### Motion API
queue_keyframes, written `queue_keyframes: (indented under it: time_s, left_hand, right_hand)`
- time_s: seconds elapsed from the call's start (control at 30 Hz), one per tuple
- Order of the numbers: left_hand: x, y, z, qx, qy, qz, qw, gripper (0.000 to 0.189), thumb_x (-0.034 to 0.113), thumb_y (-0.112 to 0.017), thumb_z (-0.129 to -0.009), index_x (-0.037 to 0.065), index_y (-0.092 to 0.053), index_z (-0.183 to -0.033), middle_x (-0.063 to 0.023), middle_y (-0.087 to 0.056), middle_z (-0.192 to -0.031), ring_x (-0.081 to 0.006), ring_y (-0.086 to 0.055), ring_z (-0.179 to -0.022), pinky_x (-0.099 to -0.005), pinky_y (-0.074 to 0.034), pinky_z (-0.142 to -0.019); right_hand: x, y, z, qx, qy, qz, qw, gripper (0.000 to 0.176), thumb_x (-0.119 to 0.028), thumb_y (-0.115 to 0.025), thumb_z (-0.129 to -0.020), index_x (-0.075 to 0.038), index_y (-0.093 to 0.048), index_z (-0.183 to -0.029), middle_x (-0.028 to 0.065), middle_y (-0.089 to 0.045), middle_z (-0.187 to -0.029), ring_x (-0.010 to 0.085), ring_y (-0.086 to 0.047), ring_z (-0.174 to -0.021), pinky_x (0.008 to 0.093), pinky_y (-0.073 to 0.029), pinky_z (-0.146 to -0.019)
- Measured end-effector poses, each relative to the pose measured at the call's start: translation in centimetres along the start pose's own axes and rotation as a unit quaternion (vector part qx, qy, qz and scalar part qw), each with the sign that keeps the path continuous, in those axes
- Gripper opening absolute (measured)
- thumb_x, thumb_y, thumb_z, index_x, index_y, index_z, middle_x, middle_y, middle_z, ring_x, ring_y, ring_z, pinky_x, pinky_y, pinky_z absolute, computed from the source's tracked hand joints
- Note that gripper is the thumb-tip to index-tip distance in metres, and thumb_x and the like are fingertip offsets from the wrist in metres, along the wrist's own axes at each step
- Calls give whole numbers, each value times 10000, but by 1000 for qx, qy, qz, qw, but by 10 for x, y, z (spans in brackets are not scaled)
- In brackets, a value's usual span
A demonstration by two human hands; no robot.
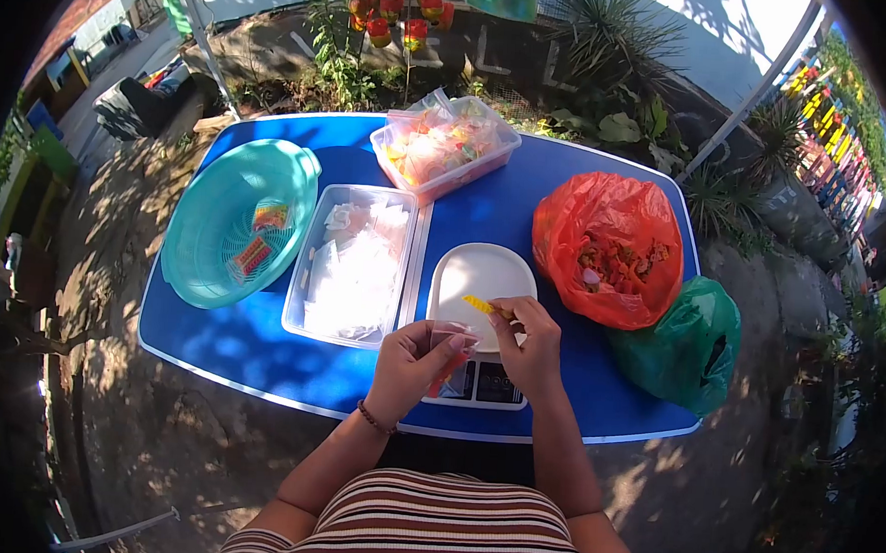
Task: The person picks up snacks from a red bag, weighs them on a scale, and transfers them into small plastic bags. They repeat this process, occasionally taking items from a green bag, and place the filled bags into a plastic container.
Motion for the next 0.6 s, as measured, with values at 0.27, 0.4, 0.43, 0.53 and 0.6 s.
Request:
queue_keyframes:
  time_s: [0.27, 0.4, 0.43, 0.53, 0.6]
  left_hand:
    - [0, 1, 1, -41, 3, -10, 999, 355, 126, -803, -895, -56, -677, -1173, -120, -763, -989, -108, -726, -858, -237, -588, -761]
    - [4, -11, 2, -65, -29, -20, 997, 348, 127, -820, -878, -44, -703, -1158, -107, -766, -966, -82, -700, -773, -215, -568, -696]
    - [5, -13, 2, -72, -25, -28, 997, 337, 136, -820, -879, -38, -714, -1147, -101, -766, -957, -76, -691, -756, -210, -561, -684]
    - [7, -15, 5, -97, 19, -54, 994, 303, 176, -814, -890, -18, -743, -1113, -77, -764, -919, -64, -669, -717, -201, -538, -652]
    - [6, -15, 5, -107, 42, -70, 991, 291, 207, -800, -905, -8, -756, -1097, -62, -761, -890, -63, -665, -715, -201, -532, -651]
  right_hand:
    - [-15, 25, 10, -41, 29, -197, 979, 176, 36, -612, -972, 20, -741, -1091, 65, -645, -986, 121, -630, -896, 245, -513, -769]
    - [-23, 34, 10, -109, 53, -129, 984, 171, 46, -630, -955, 28, -741, -1083, 63, -654, -959, 123, -631, -880, 237, -504, -760]
    - [-28, 36, 9, -119, 64, -101, 986, 152, 50, -640, -949, 42, -726, -1074, 61, -654, -964, 114, -628, -874, 232, -502, -764]
    - [-39, 33, 10, -108, 42, -113, 987, 102, 46, -687, -924, 64, -690, -1024, 66, -671, -961, 97, -630, -853, 224, -502, -763]
    - [-33, 24, 13, -41, -39, -247, 967, 97, 18, -742, -897, 48, -676, -960, 80, -703, -933, 97, -643, -832, 231, -510, -744]
Point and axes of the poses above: each hand's wrist, its own z-axis away from the middle knuckle, its own y-axis out of the back of the hand, x = y × z, the point moved 3 cm from there along -z, towards the middle knuckle
